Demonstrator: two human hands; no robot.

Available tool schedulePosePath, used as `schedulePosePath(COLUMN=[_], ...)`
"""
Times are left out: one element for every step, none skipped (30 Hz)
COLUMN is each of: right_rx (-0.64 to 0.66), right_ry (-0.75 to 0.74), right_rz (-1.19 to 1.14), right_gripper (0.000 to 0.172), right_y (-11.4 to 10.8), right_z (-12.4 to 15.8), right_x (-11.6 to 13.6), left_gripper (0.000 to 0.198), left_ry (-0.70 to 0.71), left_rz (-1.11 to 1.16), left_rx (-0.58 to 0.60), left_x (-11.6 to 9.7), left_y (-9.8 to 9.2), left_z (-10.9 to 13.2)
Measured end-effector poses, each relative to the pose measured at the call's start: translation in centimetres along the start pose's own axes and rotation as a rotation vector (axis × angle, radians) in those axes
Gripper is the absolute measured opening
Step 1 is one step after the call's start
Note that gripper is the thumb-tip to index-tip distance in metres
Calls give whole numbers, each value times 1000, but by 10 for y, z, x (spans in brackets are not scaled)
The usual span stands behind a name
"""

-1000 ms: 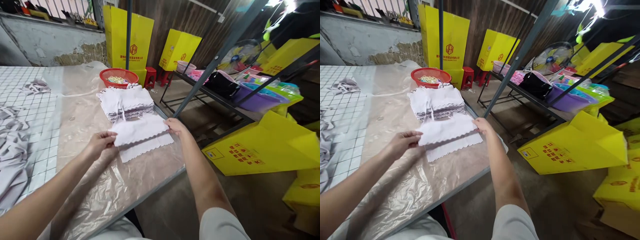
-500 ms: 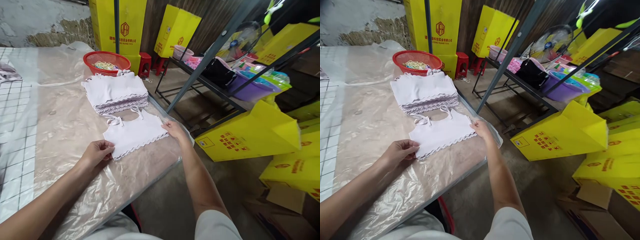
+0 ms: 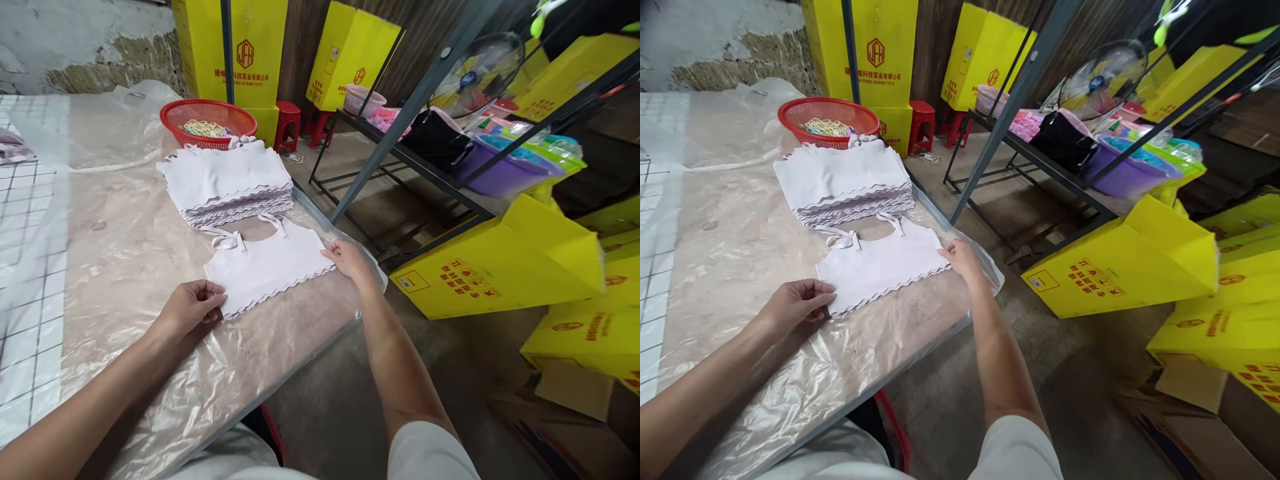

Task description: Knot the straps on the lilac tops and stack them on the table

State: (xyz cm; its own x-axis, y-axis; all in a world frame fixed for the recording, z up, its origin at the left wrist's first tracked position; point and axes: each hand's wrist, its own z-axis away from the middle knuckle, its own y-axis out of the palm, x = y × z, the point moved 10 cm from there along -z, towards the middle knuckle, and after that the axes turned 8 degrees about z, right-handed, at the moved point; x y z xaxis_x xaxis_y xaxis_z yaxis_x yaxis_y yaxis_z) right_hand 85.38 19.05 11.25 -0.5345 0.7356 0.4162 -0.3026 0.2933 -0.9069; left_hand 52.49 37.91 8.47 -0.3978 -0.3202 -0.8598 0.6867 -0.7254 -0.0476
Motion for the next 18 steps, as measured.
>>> schedulePosePath(right_rx=[-5, -10, -15, -22, -40, -76, -131, -198, -263, -312, -334, -326, -299, -264, -229, -198, -169, -139], right_ry=[5, 6, 8, 14, 20, 24, 22, 4, -33, -93, -168, -242, -306, -352, -379, -395, -407, -423], right_rz=[30, 59, 86, 114, 145, 180, 215, 244, 263, 268, 256, 229, 195, 161, 131, 108, 91, 80], right_gripper=[21, 21, 20, 19, 18, 17, 16, 15, 13, 11, 10, 10, 10, 10, 10, 10, 10, 10], right_y=[0, -1, -1, -2, -4, -8, -13, -18, -23, -26, -25, -22, -17, -11, -6, 0, 6, 12], right_z=[1, 2, 3, 4, 5, 6, 6, 7, 6, 5, 2, -2, -6, -12, -18, -23, -28, -30], right_x=[1, 1, 2, 2, 2, 3, 6, 11, 20, 32, 47, 63, 80, 95, 110, 124, 137, 150], left_gripper=[52, 50, 48, 45, 42, 38, 34, 31, 29, 29, 29, 29, 28, 27, 26, 24, 22, 20], left_ry=[6, 12, 21, 39, 72, 122, 189, 270, 360, 448, 529, 602, 659, 692, 706, 704, 692, 677], left_rz=[-20, -46, -80, -125, -185, -258, -337, -415, -486, -546, -596, -642, -689, -743, -795, -839, -873, -894], left_rx=[2, 1, 1, -1, -8, -25, -46, -72, -100, -122, -127, -119, -112, -114, -126, -150, -181, -202], left_x=[1, 2, 2, 1, -2, -6, -13, -22, -32, -43, -52, -62, -70, -76, -82, -87, -91, -95], left_y=[0, 0, 0, -1, -3, -5, -6, -8, -8, -7, -4, 0, 4, 7, 8, 8, 5, 3], left_z=[-1, -1, -2, -2, -2, -2, -2, -1, -1, -2, -3, -6, -11, -17, -25, -33, -41, -49])
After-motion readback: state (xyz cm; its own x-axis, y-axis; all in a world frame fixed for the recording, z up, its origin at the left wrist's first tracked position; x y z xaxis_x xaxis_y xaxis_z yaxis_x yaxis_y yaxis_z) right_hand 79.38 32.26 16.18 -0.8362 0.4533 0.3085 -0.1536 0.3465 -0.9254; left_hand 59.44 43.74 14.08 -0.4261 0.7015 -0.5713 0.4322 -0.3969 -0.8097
